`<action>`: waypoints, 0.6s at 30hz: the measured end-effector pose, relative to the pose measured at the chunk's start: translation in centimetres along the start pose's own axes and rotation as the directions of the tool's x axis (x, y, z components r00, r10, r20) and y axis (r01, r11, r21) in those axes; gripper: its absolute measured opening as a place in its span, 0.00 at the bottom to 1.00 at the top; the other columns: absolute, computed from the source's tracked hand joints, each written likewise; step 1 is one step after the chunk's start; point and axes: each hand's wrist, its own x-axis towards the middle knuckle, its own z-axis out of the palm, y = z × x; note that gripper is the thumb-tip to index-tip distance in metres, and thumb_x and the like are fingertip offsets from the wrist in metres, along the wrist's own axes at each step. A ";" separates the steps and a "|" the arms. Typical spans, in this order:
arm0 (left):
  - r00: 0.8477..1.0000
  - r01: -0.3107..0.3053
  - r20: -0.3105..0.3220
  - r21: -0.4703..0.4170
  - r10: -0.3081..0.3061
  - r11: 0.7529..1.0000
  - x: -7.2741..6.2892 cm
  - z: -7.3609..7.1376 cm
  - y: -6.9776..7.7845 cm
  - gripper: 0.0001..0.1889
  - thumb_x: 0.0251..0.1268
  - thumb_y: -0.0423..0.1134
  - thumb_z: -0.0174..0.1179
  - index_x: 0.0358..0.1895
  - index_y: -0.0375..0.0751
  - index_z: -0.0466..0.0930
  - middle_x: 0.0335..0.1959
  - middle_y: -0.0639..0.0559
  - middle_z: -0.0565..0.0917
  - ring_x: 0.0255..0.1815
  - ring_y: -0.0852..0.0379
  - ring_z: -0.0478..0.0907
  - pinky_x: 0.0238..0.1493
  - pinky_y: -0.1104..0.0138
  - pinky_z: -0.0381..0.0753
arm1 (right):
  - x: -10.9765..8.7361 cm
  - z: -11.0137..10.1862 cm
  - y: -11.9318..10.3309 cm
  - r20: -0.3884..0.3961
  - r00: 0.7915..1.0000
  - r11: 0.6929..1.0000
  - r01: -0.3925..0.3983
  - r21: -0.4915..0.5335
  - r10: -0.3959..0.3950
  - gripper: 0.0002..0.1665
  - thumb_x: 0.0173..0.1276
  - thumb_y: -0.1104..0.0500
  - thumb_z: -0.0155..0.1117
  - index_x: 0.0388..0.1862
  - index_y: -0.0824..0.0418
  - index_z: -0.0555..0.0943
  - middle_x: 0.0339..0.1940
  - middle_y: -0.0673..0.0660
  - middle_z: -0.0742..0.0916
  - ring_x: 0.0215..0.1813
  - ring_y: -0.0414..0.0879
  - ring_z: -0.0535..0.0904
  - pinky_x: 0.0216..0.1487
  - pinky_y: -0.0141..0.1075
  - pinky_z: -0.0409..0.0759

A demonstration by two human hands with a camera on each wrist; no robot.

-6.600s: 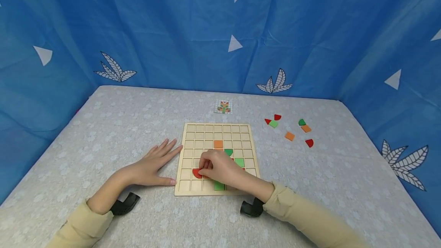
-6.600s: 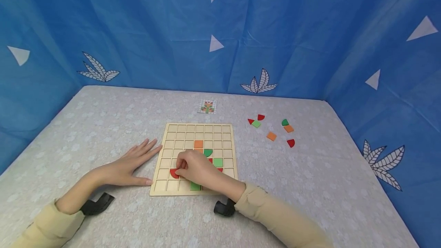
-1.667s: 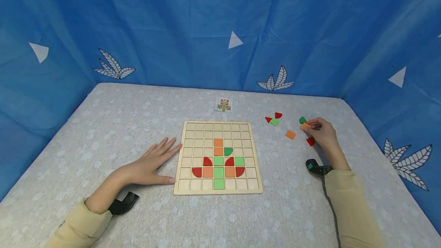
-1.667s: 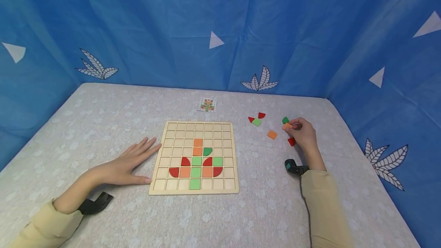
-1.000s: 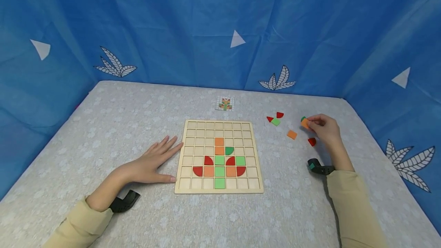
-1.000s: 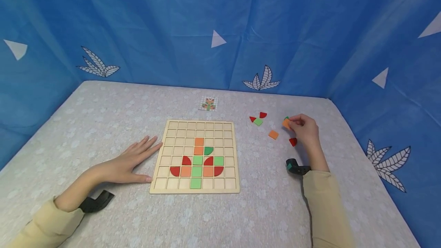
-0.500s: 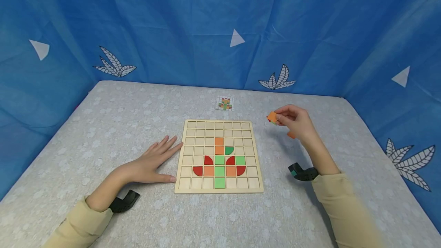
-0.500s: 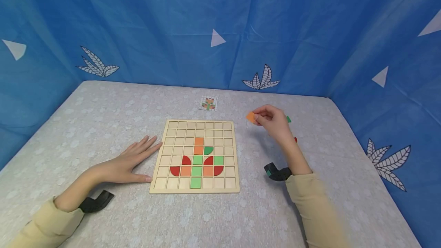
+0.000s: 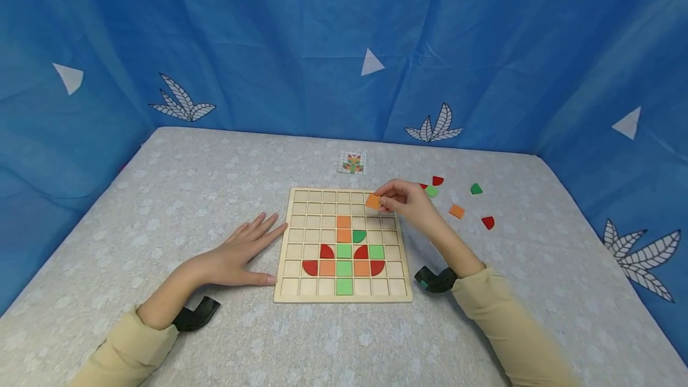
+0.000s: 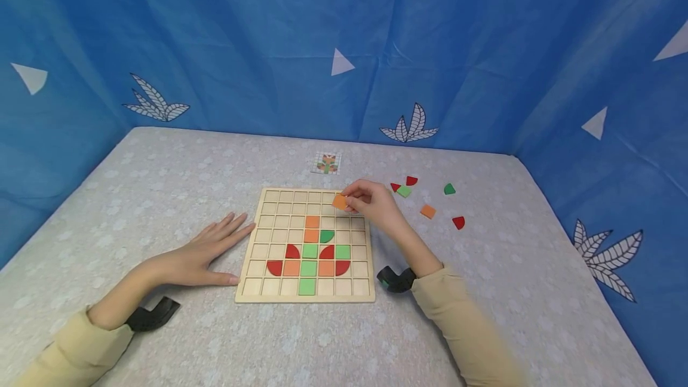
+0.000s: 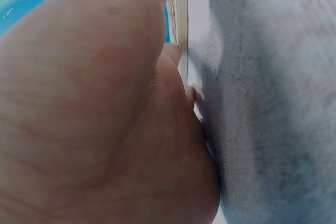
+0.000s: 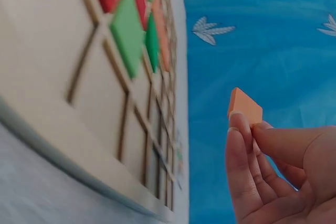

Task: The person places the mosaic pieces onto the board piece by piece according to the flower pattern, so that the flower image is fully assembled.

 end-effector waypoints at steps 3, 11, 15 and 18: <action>1.000 -0.008 -0.008 -0.005 0.007 1.000 0.0 0.0 0.1 0.52 0.53 0.64 0.61 0.75 0.41 0.47 0.74 0.39 0.41 0.72 0.40 0.32 0.64 0.43 0.34 | 0.2 0.8 0.7 0.019 1.000 1.000 -0.005 0.011 0.005 0.08 0.67 0.69 0.58 0.44 0.72 0.79 0.35 0.62 0.84 0.37 0.57 0.81 0.40 0.45 0.80; 1.000 -0.011 -0.011 -0.002 0.011 1.000 -0.1 0.0 0.0 0.52 0.53 0.64 0.62 0.75 0.42 0.47 0.74 0.39 0.41 0.72 0.40 0.32 0.64 0.43 0.35 | 0.3 1.8 2.0 0.067 0.998 0.999 -0.023 0.027 0.022 0.08 0.67 0.70 0.57 0.43 0.72 0.79 0.33 0.62 0.84 0.36 0.56 0.82 0.38 0.40 0.81; 1.000 -0.002 -0.005 0.001 0.002 1.000 -0.1 0.1 -0.2 0.53 0.52 0.64 0.61 0.75 0.43 0.46 0.74 0.40 0.41 0.73 0.41 0.31 0.65 0.44 0.34 | 0.4 2.0 2.2 0.084 0.995 0.999 -0.051 0.013 0.049 0.07 0.67 0.70 0.57 0.42 0.71 0.80 0.32 0.60 0.84 0.34 0.52 0.82 0.36 0.38 0.81; 1.000 -0.009 -0.010 -0.001 0.009 1.000 0.0 0.1 -0.2 0.52 0.53 0.64 0.62 0.75 0.42 0.46 0.74 0.40 0.41 0.72 0.41 0.31 0.65 0.43 0.35 | 0.5 2.1 2.4 0.085 0.995 0.999 -0.055 -0.001 0.054 0.06 0.67 0.70 0.57 0.40 0.70 0.80 0.31 0.59 0.84 0.32 0.50 0.82 0.34 0.38 0.81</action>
